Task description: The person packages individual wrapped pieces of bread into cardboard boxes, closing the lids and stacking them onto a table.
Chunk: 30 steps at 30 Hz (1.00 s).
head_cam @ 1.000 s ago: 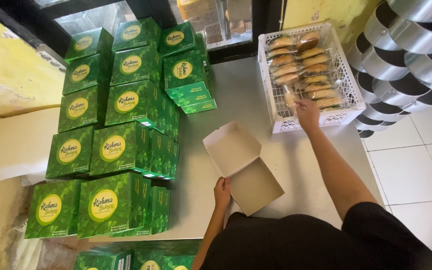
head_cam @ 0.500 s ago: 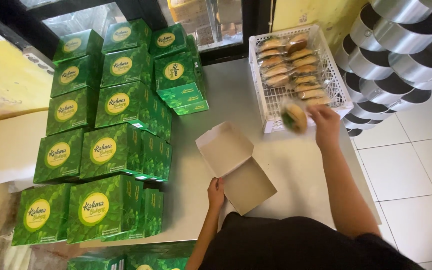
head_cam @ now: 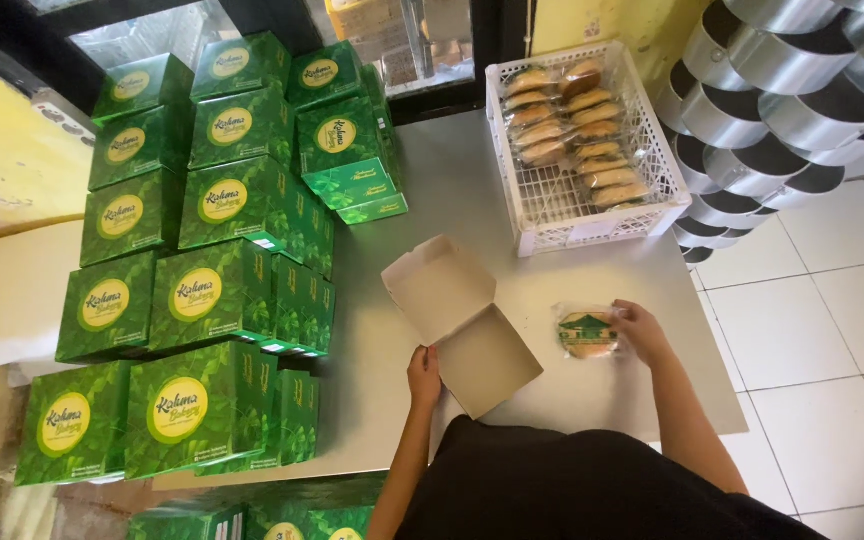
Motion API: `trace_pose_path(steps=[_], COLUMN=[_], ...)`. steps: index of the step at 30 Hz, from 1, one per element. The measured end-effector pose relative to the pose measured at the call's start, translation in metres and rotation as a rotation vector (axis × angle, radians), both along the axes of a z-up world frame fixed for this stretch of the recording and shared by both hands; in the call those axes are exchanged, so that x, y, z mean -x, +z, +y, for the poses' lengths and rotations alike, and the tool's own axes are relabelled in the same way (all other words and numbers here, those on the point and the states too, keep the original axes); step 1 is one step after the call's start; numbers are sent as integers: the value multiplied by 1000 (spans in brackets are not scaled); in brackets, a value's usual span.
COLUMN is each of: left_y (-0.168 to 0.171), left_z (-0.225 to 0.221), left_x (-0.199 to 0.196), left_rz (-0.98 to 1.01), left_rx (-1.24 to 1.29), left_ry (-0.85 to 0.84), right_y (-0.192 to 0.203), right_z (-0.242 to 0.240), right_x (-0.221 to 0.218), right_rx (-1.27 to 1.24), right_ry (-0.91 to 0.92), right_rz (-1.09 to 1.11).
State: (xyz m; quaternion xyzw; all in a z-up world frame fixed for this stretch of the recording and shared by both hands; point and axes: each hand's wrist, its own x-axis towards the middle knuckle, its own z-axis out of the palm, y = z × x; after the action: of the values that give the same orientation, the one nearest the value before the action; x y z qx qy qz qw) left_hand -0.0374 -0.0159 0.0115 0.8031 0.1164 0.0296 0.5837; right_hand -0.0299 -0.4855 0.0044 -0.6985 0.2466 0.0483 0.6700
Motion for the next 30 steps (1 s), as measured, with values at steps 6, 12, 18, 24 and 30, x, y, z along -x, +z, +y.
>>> trace_pose_path(steps=[6,12,18,24,30], left_y=[5,-10,-1,-1,0], left_z=[-2,-4,-13,-25,-43], left_x=[1,3,11,18,20], left_rz=[-107,-62,9,-3,81], left_rx=[-98,-33,-44,-34,39], left_ry=[7,13,46,39,24], right_y=[-50,-4,19,104,139], right_z=[-9,3,1,21,32], right_x=[-14,1,5,7,-3], right_rx=[116,-4,1,-184,-594], right_ry=[18,136,30,-84,-21], right_rz=[6,-76,-87,-174,-388])
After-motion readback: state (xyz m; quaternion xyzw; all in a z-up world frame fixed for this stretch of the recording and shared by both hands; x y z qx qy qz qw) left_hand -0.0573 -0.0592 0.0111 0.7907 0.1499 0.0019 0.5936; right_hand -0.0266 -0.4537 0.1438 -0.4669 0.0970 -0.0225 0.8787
